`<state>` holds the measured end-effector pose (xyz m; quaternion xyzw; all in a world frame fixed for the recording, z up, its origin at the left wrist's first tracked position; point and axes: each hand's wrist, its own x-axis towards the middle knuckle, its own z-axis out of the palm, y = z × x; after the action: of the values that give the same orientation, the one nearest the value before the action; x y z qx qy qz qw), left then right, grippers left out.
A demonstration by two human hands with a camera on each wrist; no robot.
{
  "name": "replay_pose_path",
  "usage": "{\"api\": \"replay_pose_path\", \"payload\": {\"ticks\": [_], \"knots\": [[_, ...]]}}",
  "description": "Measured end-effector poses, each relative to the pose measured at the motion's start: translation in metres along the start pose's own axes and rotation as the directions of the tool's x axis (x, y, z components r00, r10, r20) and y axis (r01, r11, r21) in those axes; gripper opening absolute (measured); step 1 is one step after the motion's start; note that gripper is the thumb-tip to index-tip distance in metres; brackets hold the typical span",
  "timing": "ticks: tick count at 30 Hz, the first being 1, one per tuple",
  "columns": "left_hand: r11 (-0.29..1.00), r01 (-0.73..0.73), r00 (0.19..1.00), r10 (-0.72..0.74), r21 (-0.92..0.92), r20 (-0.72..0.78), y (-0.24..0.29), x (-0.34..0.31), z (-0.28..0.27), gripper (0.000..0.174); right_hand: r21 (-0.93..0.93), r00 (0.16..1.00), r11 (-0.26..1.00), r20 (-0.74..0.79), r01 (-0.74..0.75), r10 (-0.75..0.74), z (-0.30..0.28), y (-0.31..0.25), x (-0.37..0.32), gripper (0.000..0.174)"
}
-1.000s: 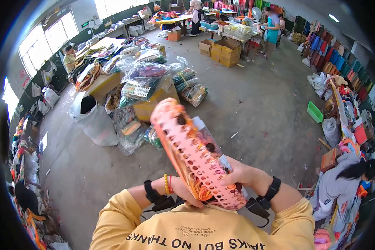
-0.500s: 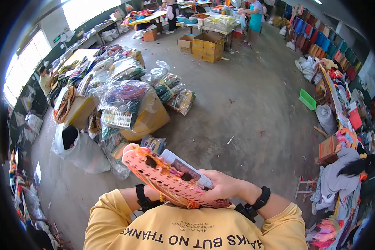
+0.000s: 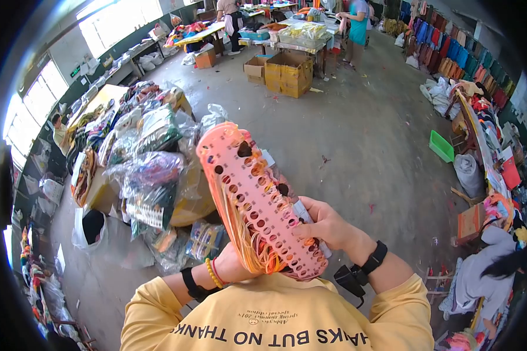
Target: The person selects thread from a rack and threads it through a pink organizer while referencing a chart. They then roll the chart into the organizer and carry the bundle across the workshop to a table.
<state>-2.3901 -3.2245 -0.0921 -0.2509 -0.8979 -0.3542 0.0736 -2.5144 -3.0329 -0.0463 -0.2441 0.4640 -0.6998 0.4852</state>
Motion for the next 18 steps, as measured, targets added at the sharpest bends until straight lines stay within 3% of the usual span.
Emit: {"api": "replay_pose_path", "payload": {"ticks": [2, 4, 5, 6, 8, 9, 11, 12, 14, 16, 18], "knots": [[1.0, -0.012, 0.997, 0.013, -0.013, 0.075, -0.011, 0.022, 0.007, 0.037, 0.077, 0.999, 0.996, 0.017, -0.051, 0.05, -0.036, -0.015, 0.009, 0.055], [0.881, 0.145, 0.974, -0.048, -0.451, 0.22, -0.019, 0.039, 0.005, 0.047, 0.136, 0.997, 0.987, 0.023, -0.082, 0.08, -0.064, -0.033, 0.015, 0.053], [0.739, 0.248, 0.953, -0.069, -0.627, 0.296, -0.022, 0.049, -0.001, 0.052, 0.159, 0.995, 0.983, 0.031, -0.097, 0.093, -0.078, -0.041, 0.018, 0.054], [0.394, 0.49, 0.861, -0.078, -0.778, 0.503, -0.027, 0.059, -0.014, 0.059, 0.186, 0.993, 0.976, 0.039, -0.114, 0.108, -0.092, -0.048, 0.024, 0.054], [-0.147, 0.649, 0.761, 0.112, -0.746, 0.64, -0.071, 0.069, -0.024, 0.066, 0.187, 0.99, 0.974, 0.074, -0.131, 0.119, -0.115, -0.058, 0.035, 0.055], [-0.208, 0.674, 0.738, 0.15, -0.709, 0.658, -0.083, 0.078, -0.025, 0.073, 0.182, 0.989, 0.974, 0.089, -0.136, 0.121, -0.127, -0.065, 0.042, 0.056], [-0.006, 0.629, 0.773, 0.115, -0.777, 0.624, -0.096, 0.103, -0.01, 0.073, 0.157, 0.986, 0.977, 0.108, -0.144, 0.128, -0.147, -0.08, 0.06, 0.055], [0.097, 0.599, 0.788, 0.105, -0.795, 0.607, -0.084, 0.085, 0.009, 0.074, 0.145, 0.985, 0.979, 0.113, -0.145, 0.129, -0.132, -0.069, 0.047, 0.055], [0.196, 0.698, 0.683, 0.108, -0.689, 0.723, -0.114, 0.128, -0.003, 0.071, 0.153, 0.985, 0.978, 0.118, -0.141, 0.123, -0.16, -0.085, 0.079, 0.054], [0.208, 0.687, 0.68, 0.154, -0.697, 0.716, -0.126, 0.169, -0.016, 0.067, 0.177, 0.986, 0.973, 0.109, -0.146, 0.128, -0.186, -0.089, 0.107, 0.053], [0.218, 0.616, 0.765, 0.064, -0.757, 0.641, -0.143, 0.194, -0.024, 0.061, 0.194, 0.991, 0.973, 0.07, -0.123, 0.112, -0.214, -0.098, 0.138, 0.051]]}}
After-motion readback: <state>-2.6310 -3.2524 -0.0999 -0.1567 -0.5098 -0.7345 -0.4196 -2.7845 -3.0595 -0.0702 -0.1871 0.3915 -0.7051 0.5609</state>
